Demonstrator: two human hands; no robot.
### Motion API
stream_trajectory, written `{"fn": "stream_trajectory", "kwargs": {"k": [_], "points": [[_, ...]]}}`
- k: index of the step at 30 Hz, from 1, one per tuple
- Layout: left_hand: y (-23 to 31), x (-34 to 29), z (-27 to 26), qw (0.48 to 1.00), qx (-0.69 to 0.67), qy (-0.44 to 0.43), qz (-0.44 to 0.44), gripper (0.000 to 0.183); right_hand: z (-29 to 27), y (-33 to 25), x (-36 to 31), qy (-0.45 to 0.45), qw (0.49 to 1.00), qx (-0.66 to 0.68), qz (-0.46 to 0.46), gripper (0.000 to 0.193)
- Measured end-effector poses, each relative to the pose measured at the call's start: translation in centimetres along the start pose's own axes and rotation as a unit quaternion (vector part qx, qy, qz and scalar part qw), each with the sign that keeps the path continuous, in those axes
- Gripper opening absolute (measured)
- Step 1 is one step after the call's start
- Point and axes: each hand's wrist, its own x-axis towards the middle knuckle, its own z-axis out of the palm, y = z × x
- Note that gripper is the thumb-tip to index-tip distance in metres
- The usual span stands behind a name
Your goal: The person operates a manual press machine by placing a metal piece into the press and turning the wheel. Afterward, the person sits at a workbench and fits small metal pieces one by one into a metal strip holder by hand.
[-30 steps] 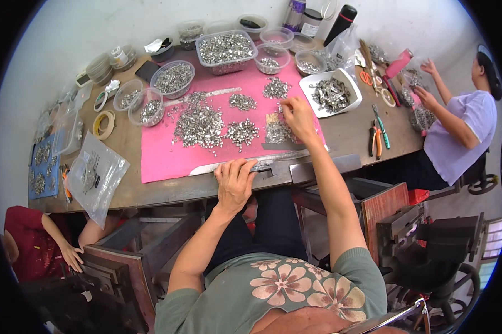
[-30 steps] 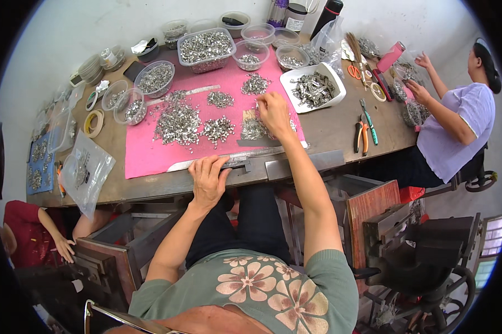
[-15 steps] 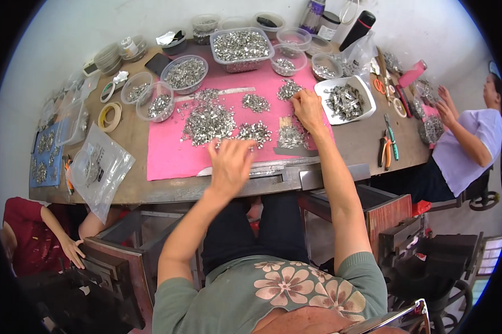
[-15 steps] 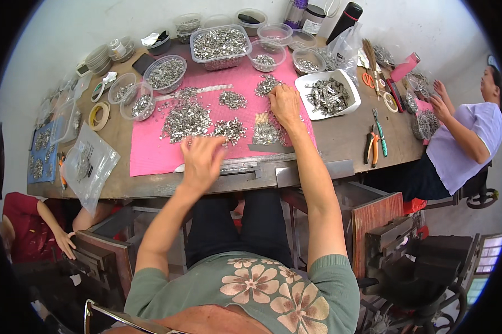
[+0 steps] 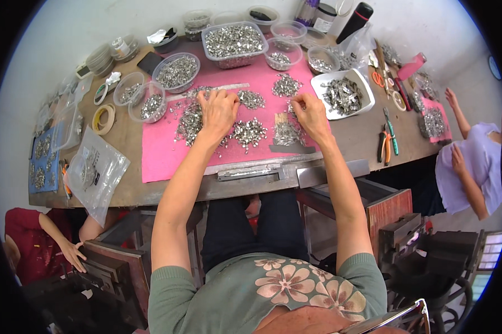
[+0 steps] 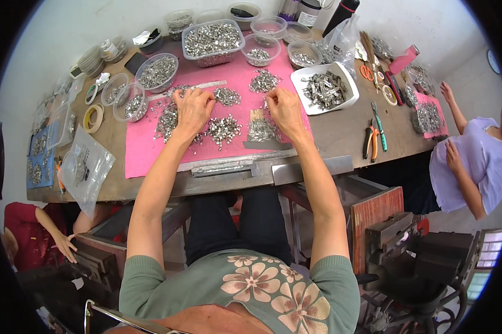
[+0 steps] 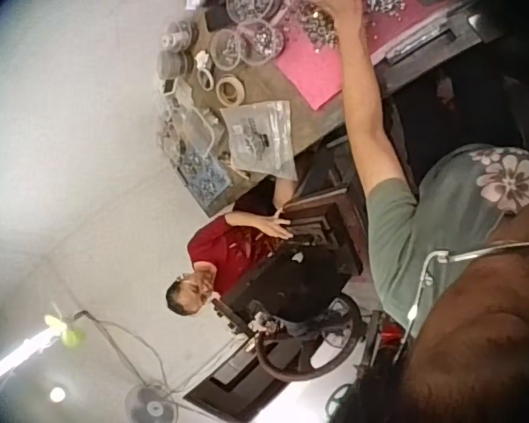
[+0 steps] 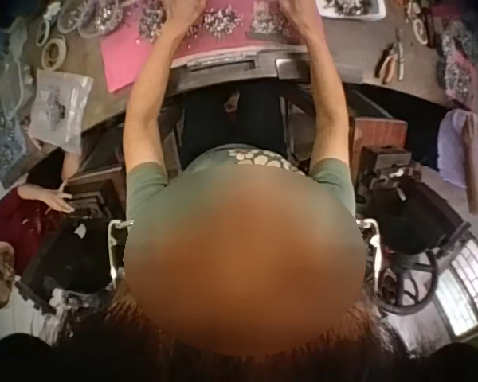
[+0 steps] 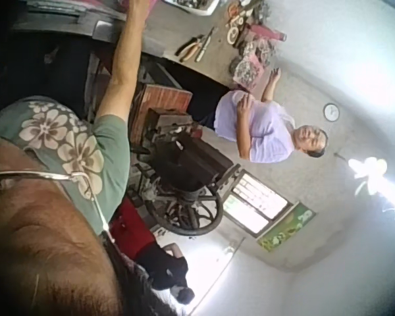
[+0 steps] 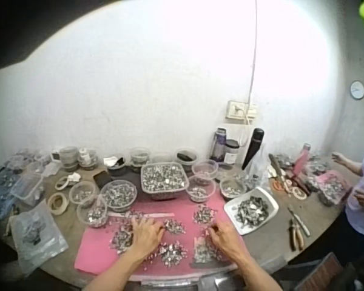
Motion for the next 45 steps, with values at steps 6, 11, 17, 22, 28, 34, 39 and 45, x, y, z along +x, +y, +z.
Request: {"fn": "stream_trajectory", "kwargs": {"k": [6, 11, 17, 22, 28, 34, 39, 45], "points": [[0.2, 0.6, -0.2, 1.0, 0.016, -0.009, 0.003, 0.009, -4.2, -4.8, -6.9, -0.028, 0.999, 0.035, 0.016, 0.009], [-0.2, 0.6, 0.1, 1.0, -0.001, -0.026, 0.01, 0.008, -3.8, -4.0, -11.4, 0.01, 0.998, -0.052, -0.025, 0.009], [-0.2, 0.6, -0.1, 0.999, -0.002, -0.02, 0.029, 0.008, -3.4, -3.6, -12.8, 0.038, 0.999, 0.01, 0.038, 0.012], [-0.1, 0.7, -0.1, 0.999, 0.012, -0.026, 0.03, 0.009, -2.7, -4.7, -12.7, 0.05, 0.994, -0.094, -0.009, 0.012], [-0.4, 0.7, 0.5, 0.999, 0.022, -0.013, 0.044, 0.008, -2.9, -5.1, -12.2, 0.026, 0.995, -0.097, -0.022, 0.014], [2.9, -1.5, -3.9, 0.995, -0.099, -0.002, 0.024, 0.005, -3.1, -8.6, -11.8, -0.054, 0.987, 0.146, 0.039, 0.012], [4.4, -6.8, -7.7, 0.972, -0.147, -0.182, 0.02, 0.005, -1.8, -9.4, -11.8, -0.074, 0.986, 0.147, -0.008, 0.01], [4.2, -8.5, -7.5, 0.982, -0.142, -0.122, 0.029, 0.004, -1.5, -9.6, -11.7, -0.076, 0.988, 0.133, -0.014, 0.012]]}}
